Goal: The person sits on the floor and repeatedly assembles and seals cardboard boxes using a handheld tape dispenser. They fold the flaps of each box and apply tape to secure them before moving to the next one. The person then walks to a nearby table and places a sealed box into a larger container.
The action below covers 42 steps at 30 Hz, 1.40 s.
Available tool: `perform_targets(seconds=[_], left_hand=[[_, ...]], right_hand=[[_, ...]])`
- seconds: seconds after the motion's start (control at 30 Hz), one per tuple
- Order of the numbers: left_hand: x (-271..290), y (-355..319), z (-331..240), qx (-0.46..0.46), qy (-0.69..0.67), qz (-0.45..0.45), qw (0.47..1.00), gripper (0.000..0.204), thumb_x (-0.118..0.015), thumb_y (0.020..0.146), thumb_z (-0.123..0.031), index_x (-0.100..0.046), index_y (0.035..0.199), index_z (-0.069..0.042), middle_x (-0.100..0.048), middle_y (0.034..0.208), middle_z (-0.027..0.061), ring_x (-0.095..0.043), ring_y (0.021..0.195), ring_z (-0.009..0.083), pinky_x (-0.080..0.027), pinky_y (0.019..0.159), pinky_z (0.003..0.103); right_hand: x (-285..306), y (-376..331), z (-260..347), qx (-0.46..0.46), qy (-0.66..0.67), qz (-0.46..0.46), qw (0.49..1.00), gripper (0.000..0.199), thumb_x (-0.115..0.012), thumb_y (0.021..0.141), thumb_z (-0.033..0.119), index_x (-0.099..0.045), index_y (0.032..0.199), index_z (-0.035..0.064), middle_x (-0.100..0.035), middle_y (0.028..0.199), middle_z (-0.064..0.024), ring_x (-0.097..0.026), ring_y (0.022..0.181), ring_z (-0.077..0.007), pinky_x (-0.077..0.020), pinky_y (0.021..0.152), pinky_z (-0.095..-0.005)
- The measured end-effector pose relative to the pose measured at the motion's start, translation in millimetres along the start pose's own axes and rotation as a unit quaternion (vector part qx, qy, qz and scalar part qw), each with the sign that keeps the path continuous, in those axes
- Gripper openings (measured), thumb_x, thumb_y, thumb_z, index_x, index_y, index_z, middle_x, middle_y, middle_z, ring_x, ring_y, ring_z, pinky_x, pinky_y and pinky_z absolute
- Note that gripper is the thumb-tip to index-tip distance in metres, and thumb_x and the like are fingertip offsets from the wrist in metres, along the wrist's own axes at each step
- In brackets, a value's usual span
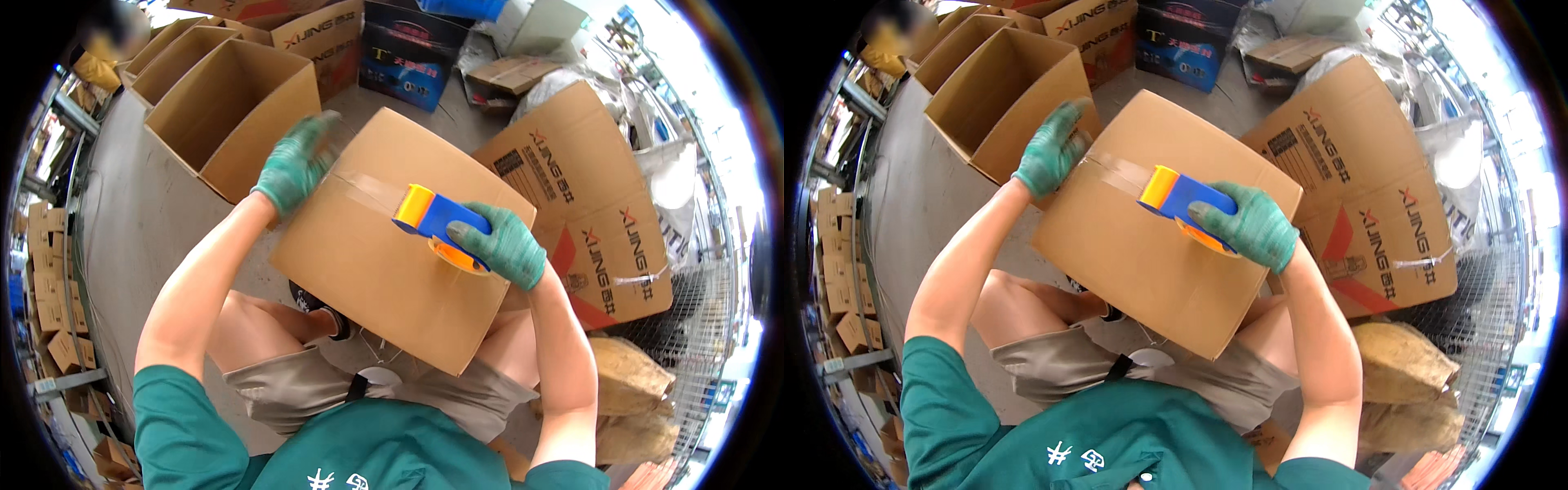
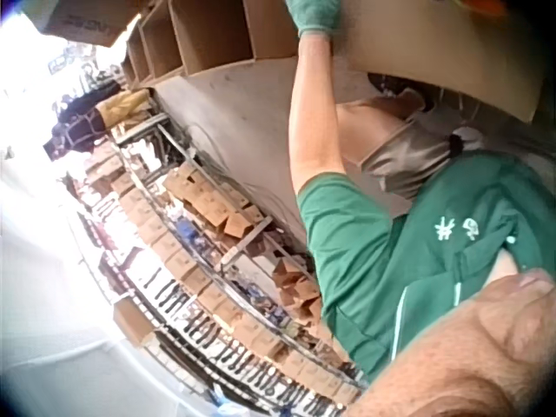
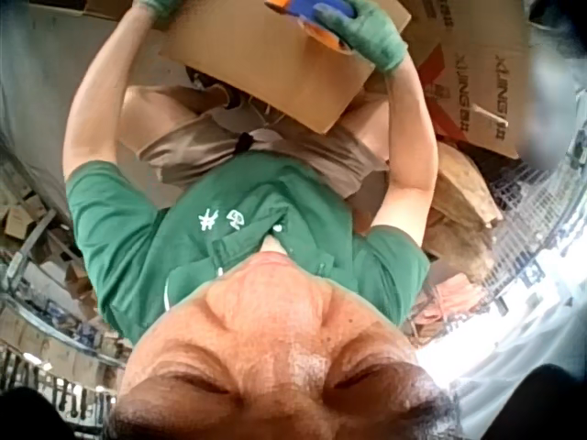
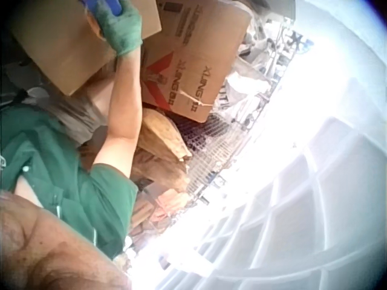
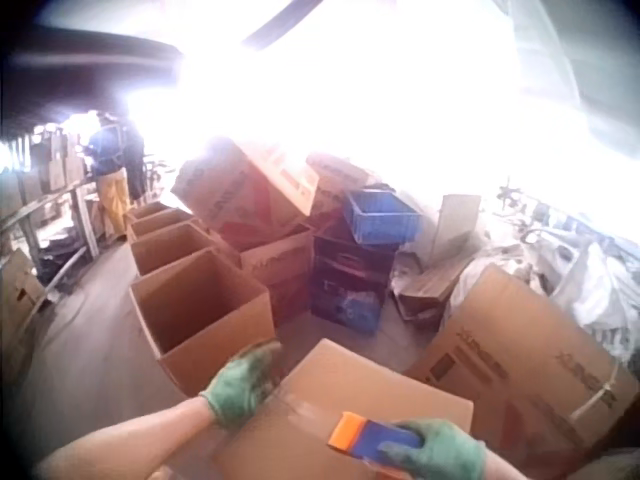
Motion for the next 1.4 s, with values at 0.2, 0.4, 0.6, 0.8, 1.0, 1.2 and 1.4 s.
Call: perform_targets(seconds=[0.2,0.4,0.6,0.8,1.0,1.2,1.4], left_hand=[[-33,-28,-90,-0.177,0.354,0.175,0.902,0.119,-0.083,0.067,-0.066,-0.033,0.164,-0.018,-0.032,0.169,0.0132,-0.025,0.158,0.0322,-0.007,0.128,0.064],[-33,-31,-96,-0.216,0.385,0.176,0.880,0.110,-0.083,0.065,-0.065,-0.044,0.158,-0.023,-0.034,0.167,0.0186,-0.030,0.154,0.0410,-0.010,0.127,0.064],[-38,-32,-104,-0.224,0.459,0.218,0.832,0.096,-0.076,0.067,-0.071,-0.056,0.150,-0.027,-0.033,0.166,0.0235,-0.031,0.153,0.0439,-0.010,0.126,0.066],[-65,-36,-133,-0.207,0.485,0.247,0.813,0.081,-0.073,0.079,-0.060,-0.055,0.151,-0.029,-0.024,0.171,0.0200,-0.023,0.156,0.0465,-0.004,0.124,0.069],[-217,-44,-237,-0.447,0.287,0.303,0.791,0.066,-0.062,0.091,-0.063,-0.055,0.150,-0.035,-0.026,0.172,0.0092,-0.019,0.158,0.0449,-0.007,0.120,0.078],[-287,-38,-279,-0.437,0.287,0.430,0.736,0.054,-0.059,0.094,-0.061,-0.075,0.130,-0.024,-0.047,0.161,0.0047,-0.025,0.157,0.0376,-0.005,0.118,0.081],[-293,-33,-277,-0.383,0.367,0.432,0.730,0.053,-0.055,0.094,-0.065,-0.084,0.103,-0.022,-0.052,0.158,0.0007,-0.030,0.156,0.0340,-0.004,0.118,0.081]], right_hand=[[29,-33,-16,-0.094,-0.043,0.008,0.995,0.057,-0.075,0.092,0.049,-0.072,0.122,0.0003,-0.075,0.097,-0.0128,-0.071,0.081,-0.0171,-0.0574,0.074,-0.0325],[126,-162,-93,-0.190,-0.160,-0.018,0.968,0.049,-0.075,0.087,0.039,-0.072,0.117,0.0002,-0.076,0.100,-0.0137,-0.073,0.089,-0.0200,-0.0577,0.082,-0.0355],[122,-175,-121,-0.216,-0.221,-0.011,0.951,0.044,-0.073,0.086,0.038,-0.073,0.116,0.0052,-0.077,0.100,-0.0144,-0.075,0.092,-0.0260,-0.0574,0.086,-0.0367],[70,-137,-137,-0.169,-0.224,0.026,0.959,0.052,-0.069,0.092,0.042,-0.065,0.132,0.0079,-0.077,0.105,-0.0146,-0.073,0.103,-0.0317,-0.0545,0.094,-0.0421],[54,-126,-123,-0.180,-0.264,0.002,0.948,0.052,-0.066,0.091,0.045,-0.066,0.131,0.0123,-0.075,0.110,-0.0173,-0.070,0.107,-0.0381,-0.0543,0.094,-0.0471],[12,-138,-152,0.014,-0.507,-0.100,0.856,0.022,-0.067,0.088,0.024,-0.068,0.110,0.0169,-0.074,0.089,-0.0092,-0.074,0.081,-0.0301,-0.0574,0.069,-0.0452],[199,-148,-118,-0.035,-0.483,-0.271,0.832,0.027,-0.064,0.095,0.029,-0.065,0.122,0.0244,-0.073,0.098,-0.0115,-0.073,0.090,-0.0346,-0.0586,0.079,-0.0485]])
Point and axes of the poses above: each hand's wrist, its own y-axis towards the middle knuckle, its own x-axis out of the back of the hand, z = x × y, the point moved 6 cm from there along y, towards the middle knuckle
